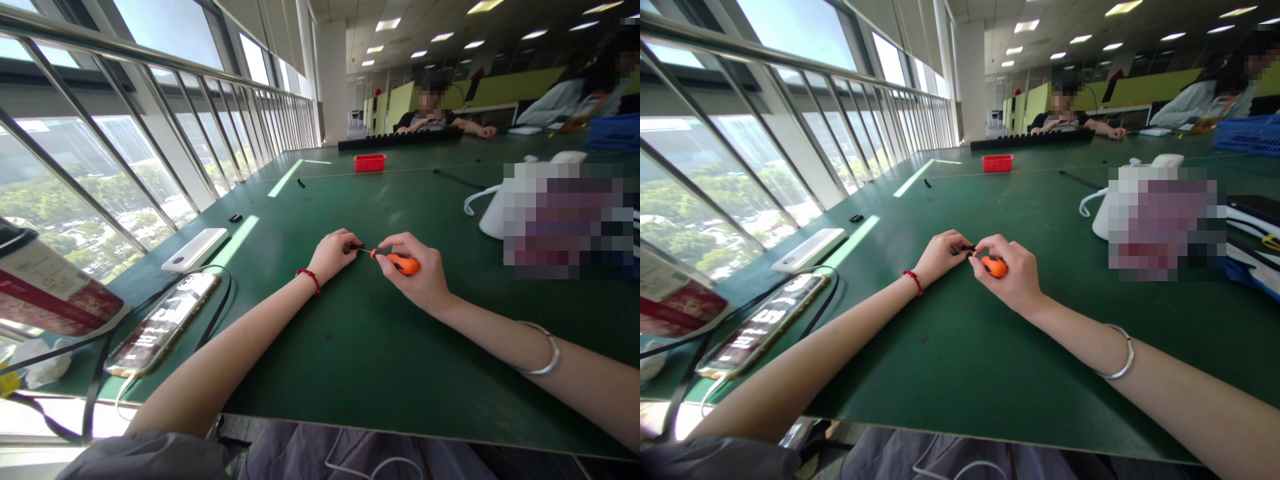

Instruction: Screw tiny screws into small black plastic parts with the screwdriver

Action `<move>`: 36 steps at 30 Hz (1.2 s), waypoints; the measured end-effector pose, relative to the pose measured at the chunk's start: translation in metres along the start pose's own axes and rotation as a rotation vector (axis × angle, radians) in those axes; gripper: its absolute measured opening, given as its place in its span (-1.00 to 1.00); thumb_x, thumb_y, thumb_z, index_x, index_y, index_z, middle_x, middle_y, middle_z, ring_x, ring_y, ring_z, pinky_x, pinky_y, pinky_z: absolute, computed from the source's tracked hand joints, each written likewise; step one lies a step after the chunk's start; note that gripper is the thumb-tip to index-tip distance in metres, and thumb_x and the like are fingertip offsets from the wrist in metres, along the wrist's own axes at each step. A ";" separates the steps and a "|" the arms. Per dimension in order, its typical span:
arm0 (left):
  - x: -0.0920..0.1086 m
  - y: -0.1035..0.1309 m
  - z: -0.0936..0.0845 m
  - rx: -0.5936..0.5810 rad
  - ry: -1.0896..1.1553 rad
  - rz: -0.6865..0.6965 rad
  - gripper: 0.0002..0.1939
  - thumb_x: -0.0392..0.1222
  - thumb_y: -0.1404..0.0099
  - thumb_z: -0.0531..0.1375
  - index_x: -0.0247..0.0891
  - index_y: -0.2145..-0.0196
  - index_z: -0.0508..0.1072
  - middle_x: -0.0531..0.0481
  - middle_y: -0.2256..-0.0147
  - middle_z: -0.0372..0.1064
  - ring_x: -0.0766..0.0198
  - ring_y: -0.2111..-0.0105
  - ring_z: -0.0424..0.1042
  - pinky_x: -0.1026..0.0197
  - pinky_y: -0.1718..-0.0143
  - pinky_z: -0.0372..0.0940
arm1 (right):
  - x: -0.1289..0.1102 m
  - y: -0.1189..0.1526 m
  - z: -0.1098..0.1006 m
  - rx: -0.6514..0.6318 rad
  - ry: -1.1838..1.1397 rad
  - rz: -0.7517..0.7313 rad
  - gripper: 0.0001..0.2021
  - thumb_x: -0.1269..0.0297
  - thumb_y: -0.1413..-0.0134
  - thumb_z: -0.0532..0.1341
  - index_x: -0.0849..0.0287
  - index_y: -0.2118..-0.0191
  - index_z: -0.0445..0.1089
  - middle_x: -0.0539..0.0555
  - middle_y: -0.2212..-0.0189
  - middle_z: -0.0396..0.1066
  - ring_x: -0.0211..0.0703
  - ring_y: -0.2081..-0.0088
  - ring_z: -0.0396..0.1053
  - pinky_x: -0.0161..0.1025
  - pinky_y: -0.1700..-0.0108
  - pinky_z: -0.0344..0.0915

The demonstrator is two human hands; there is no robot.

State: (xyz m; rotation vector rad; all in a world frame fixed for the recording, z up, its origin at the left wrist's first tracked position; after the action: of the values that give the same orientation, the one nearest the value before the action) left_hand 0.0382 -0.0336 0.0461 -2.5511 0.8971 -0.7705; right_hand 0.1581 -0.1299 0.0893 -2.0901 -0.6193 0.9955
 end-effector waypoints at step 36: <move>0.008 0.001 0.001 -0.044 -0.214 -0.014 -0.84 -0.29 -0.19 0.15 -0.24 0.29 0.51 -0.05 0.28 0.44 0.21 0.31 0.43 0.23 0.31 0.30 | -0.006 0.000 -0.001 0.024 0.073 -0.090 -0.78 0.24 0.06 0.22 0.09 0.25 0.24 -0.11 0.60 0.22 -0.27 0.58 0.18 -0.26 0.44 0.22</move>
State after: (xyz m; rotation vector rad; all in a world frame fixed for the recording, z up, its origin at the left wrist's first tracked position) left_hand 0.0437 -0.0390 0.0477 -2.6181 0.8359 -0.4737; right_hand 0.1554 -0.1346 0.0925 -2.0492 -0.6547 0.8679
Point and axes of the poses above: each hand's wrist, its own y-axis away from the middle knuckle, its own z-axis out of the palm, x = y × z, the point moved 10 cm from there along -y, towards the middle knuckle
